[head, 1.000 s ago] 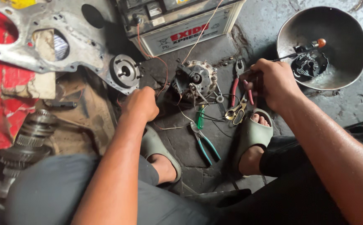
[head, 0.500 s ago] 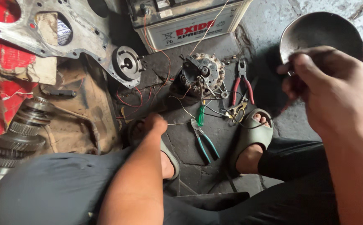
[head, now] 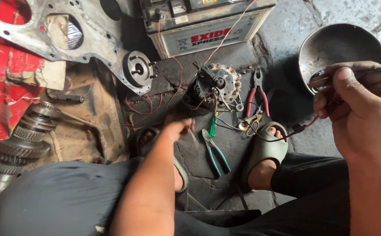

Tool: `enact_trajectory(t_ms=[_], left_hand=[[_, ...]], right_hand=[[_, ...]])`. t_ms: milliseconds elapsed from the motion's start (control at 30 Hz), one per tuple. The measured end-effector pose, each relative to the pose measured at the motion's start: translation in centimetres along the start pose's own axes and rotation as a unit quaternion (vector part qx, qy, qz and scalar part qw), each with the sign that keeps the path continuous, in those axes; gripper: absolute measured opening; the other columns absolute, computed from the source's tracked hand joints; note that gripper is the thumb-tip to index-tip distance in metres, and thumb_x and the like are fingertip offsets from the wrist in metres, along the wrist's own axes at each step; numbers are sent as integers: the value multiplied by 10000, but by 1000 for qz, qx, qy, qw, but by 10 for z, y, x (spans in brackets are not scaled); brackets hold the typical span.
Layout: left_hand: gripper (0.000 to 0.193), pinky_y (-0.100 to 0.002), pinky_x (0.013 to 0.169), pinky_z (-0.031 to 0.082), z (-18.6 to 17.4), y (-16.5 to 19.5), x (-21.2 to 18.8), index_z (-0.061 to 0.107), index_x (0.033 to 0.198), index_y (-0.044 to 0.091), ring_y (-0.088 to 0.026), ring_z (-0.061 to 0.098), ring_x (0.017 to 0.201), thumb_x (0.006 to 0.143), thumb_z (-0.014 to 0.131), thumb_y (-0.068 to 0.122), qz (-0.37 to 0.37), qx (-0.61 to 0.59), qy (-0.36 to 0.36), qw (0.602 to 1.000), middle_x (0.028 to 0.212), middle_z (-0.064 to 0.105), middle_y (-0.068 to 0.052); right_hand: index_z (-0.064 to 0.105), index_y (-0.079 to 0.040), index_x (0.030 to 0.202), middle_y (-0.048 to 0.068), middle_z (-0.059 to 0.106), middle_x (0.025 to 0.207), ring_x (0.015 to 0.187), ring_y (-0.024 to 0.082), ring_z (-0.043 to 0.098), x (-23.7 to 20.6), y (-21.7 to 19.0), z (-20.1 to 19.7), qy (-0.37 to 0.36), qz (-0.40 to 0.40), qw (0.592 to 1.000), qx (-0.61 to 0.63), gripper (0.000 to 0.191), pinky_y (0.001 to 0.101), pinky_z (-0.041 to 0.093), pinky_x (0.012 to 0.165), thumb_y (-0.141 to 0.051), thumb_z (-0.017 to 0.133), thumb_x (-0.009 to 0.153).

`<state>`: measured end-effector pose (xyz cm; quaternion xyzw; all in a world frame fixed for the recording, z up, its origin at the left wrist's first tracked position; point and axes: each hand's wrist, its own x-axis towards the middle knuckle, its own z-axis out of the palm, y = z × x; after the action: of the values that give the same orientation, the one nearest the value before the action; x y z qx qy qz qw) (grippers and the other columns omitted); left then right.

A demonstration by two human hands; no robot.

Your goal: The person uses a test light and pliers to troubleshoot and repair a small electrical component, likely a starter motor or solenoid. They connect wires to a car battery and repeatedly touch the test light to various terminals to check for electrical continuity.

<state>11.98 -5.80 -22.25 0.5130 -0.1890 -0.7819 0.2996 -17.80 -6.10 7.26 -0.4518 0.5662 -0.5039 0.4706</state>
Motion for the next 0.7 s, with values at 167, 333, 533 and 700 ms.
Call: enact_trajectory(t_ms=[167, 333, 533, 700], left_hand=[[148, -416, 692, 627, -3, -32, -16, 684, 958, -95, -310, 758, 770, 814, 696, -126, -280, 119, 117, 945, 891, 731, -195], [165, -417, 664, 623, 5, -24, -25, 679, 991, -80, -310, 746, 728, 868, 682, 30, -210, 340, 219, 890, 899, 742, -184], [296, -418, 630, 617, 17, -5, -14, 675, 1030, -62, -310, 732, 677, 933, 665, 217, -122, 196, 336, 913, 909, 756, -170], [275, -435, 627, 614, 35, -3, 13, 607, 1013, 14, -308, 705, 668, 956, 682, 273, -184, -104, 264, 941, 940, 716, -133]], right_hand=[[642, 15, 1079, 180, 688, 935, 714, 212, 636, -1, 3, -4, -7, -10, 1000, 24, 147, 333, 489, 631, -40, 512, 1121], [634, 3, 1075, 181, 690, 960, 707, 217, 648, -1, 3, -8, -6, -18, 999, 32, 131, 339, 503, 629, -39, 520, 1124], [633, 12, 1055, 187, 680, 947, 695, 218, 634, -2, -2, -3, -2, -21, 1000, 22, 134, 335, 496, 626, -31, 527, 1125], [635, 15, 1008, 208, 707, 932, 675, 215, 654, -3, -9, 3, 6, 9, 995, 95, 86, 318, 497, 590, 13, 570, 1064]])
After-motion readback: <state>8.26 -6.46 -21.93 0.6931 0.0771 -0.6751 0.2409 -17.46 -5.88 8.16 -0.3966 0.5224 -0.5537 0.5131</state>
